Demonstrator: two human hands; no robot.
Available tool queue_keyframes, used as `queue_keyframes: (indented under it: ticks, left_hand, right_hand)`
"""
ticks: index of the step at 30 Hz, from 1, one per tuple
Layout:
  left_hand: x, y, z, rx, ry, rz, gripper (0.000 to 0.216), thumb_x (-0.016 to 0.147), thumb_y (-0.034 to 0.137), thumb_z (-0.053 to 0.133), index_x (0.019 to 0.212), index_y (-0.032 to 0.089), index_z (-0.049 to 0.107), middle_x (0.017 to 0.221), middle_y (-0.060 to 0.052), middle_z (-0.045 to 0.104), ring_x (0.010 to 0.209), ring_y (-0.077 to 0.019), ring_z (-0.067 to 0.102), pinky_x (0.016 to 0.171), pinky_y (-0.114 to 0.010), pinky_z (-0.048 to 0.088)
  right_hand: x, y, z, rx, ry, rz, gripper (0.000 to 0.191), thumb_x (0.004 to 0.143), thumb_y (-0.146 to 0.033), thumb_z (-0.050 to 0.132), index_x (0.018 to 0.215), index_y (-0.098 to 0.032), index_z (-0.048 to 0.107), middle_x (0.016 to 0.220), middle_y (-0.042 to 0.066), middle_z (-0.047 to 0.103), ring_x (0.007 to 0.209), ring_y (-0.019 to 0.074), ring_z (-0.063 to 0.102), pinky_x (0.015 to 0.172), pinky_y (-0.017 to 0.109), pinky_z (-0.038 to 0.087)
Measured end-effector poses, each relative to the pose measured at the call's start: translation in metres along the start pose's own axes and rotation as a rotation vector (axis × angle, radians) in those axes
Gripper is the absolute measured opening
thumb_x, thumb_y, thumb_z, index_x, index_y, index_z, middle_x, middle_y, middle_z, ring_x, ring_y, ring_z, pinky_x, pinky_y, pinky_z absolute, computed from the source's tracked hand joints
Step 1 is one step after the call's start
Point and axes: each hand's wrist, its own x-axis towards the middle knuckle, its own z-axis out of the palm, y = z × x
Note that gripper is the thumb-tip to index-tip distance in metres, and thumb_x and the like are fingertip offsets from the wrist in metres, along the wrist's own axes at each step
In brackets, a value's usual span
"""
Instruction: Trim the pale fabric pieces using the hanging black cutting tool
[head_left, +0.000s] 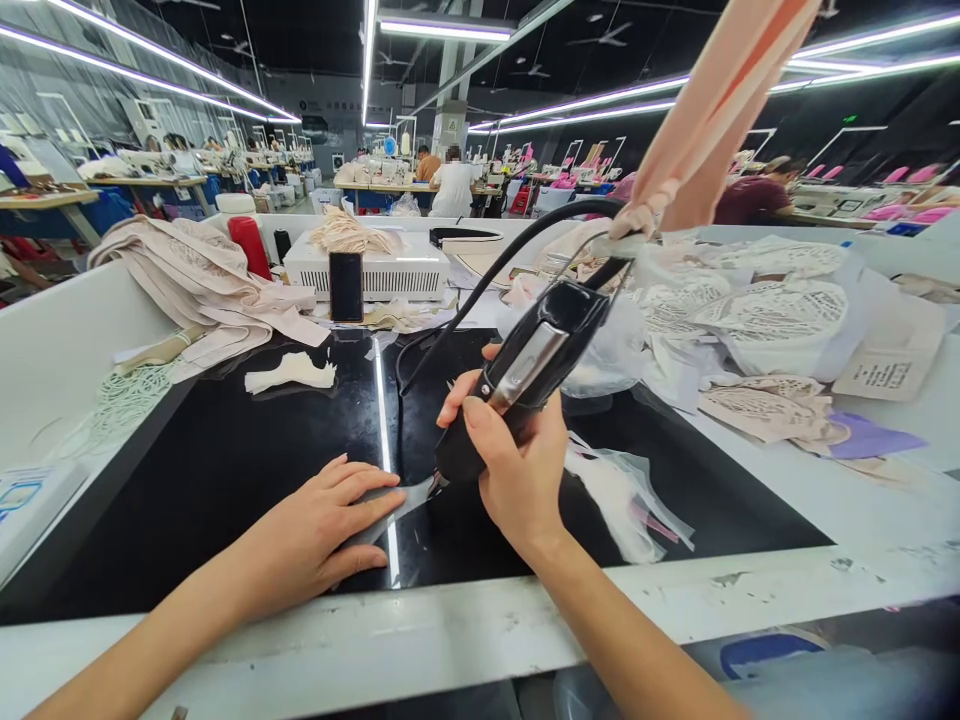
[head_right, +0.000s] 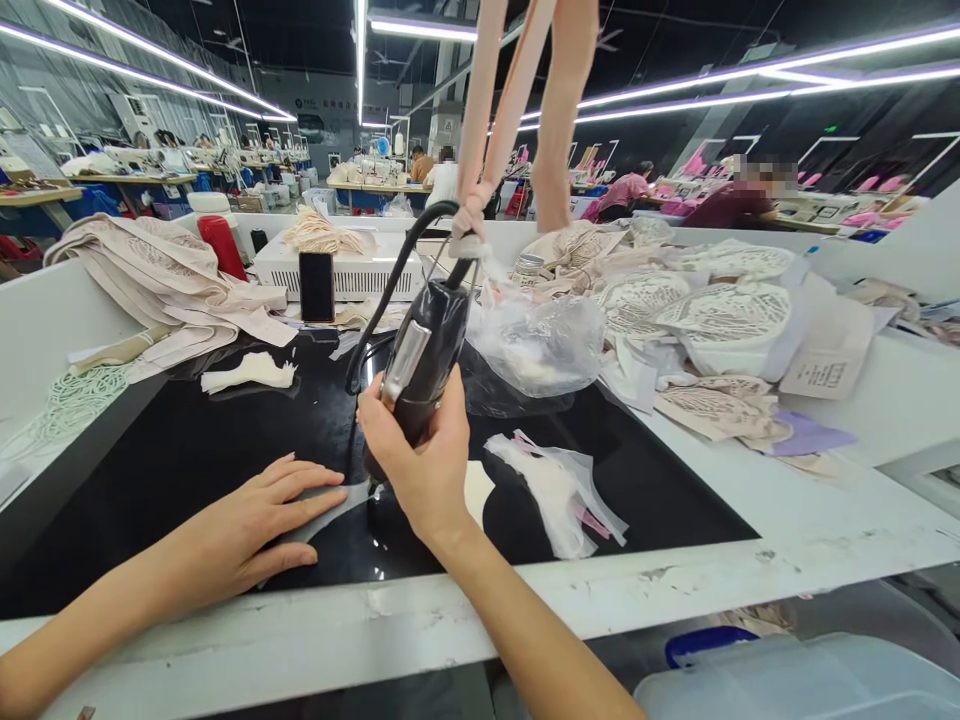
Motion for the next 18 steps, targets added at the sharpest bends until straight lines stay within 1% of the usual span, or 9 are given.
queue_keyframes:
  ticks: [4,6,7,9,12,14,15,16,18]
  left_hand:
    - [-0.001,0.0,-0.001,-0.017,-0.006,-0.002,0.049,0.102,0.037,0.052,0.15,0.033,0.042,0.15,-0.007,0.051,0.138,-0.0265,0.047,0.121,-0.057,0.025]
    - [-0.003,-0.001,0.0,-0.048,0.031,-0.017,0.047,0.103,0.037,0.049,0.149,0.031,0.043,0.15,-0.006,0.051,0.138,-0.0247,0.047,0.122,-0.052,0.028]
    - [-0.003,-0.002,0.001,-0.068,0.071,-0.041,0.044,0.104,0.037,0.047,0.148,0.03,0.045,0.15,-0.006,0.05,0.138,-0.0236,0.047,0.121,-0.049,0.032]
    - [-0.004,-0.006,0.005,-0.106,0.181,-0.137,0.04,0.105,0.037,0.044,0.143,0.027,0.05,0.149,-0.007,0.051,0.136,-0.023,0.049,0.117,-0.044,0.039]
    - [-0.002,-0.013,0.012,-0.148,0.321,-0.282,0.032,0.101,0.036,0.051,0.13,0.024,0.06,0.142,-0.009,0.056,0.132,-0.0265,0.053,0.114,-0.048,0.042]
    - [0.0,-0.015,0.015,-0.16,0.358,-0.318,0.024,0.098,0.034,0.056,0.118,0.024,0.064,0.138,-0.009,0.059,0.129,-0.0282,0.054,0.113,-0.05,0.042]
    - [0.001,-0.016,0.016,-0.165,0.365,-0.323,0.019,0.097,0.032,0.057,0.112,0.024,0.065,0.136,-0.009,0.059,0.128,-0.0282,0.055,0.112,-0.051,0.043]
    - [0.002,-0.016,0.017,-0.17,0.37,-0.327,0.014,0.096,0.029,0.057,0.107,0.024,0.065,0.135,-0.008,0.06,0.128,-0.0278,0.055,0.111,-0.05,0.043]
    - [0.004,-0.014,0.018,-0.188,0.379,-0.339,0.007,0.095,0.024,0.057,0.097,0.024,0.063,0.131,-0.007,0.062,0.127,-0.0265,0.055,0.109,-0.048,0.044]
  right_hand:
    - [0.0,0.0,0.001,-0.018,0.006,0.009,0.022,0.082,-0.027,0.074,0.096,-0.025,0.057,0.08,-0.006,0.067,0.063,0.0109,0.063,0.063,0.025,0.054]
    - [0.0,0.0,0.001,-0.011,-0.002,0.017,0.023,0.082,-0.028,0.074,0.097,-0.025,0.057,0.081,-0.006,0.067,0.063,0.0108,0.063,0.064,0.026,0.054]
    - [0.0,0.0,0.001,-0.008,-0.003,0.015,0.024,0.082,-0.029,0.075,0.098,-0.025,0.057,0.081,-0.006,0.067,0.064,0.0108,0.063,0.064,0.026,0.054]
    - [0.001,-0.001,-0.001,-0.009,-0.009,0.0,0.025,0.083,-0.03,0.075,0.099,-0.026,0.057,0.083,-0.006,0.066,0.066,0.0108,0.063,0.067,0.026,0.054]
    - [0.004,-0.004,-0.004,-0.062,-0.051,-0.03,0.031,0.082,-0.033,0.077,0.105,-0.027,0.057,0.089,-0.004,0.067,0.071,0.0121,0.064,0.072,0.028,0.055]
    - [0.006,-0.005,-0.007,-0.125,-0.076,-0.055,0.041,0.081,-0.035,0.078,0.115,-0.027,0.055,0.1,0.0,0.068,0.08,0.0149,0.066,0.079,0.032,0.056]
    - [0.007,-0.005,-0.009,-0.163,-0.067,-0.08,0.047,0.081,-0.035,0.078,0.12,-0.028,0.054,0.106,0.002,0.067,0.088,0.0168,0.067,0.084,0.034,0.055]
    - [0.007,-0.005,-0.012,-0.205,-0.037,-0.12,0.051,0.081,-0.035,0.078,0.125,-0.028,0.053,0.113,0.003,0.066,0.096,0.0185,0.067,0.088,0.035,0.054]
    - [0.006,-0.004,-0.018,-0.292,0.088,-0.263,0.052,0.083,-0.03,0.076,0.129,-0.029,0.053,0.12,0.004,0.062,0.109,0.0204,0.063,0.094,0.037,0.052]
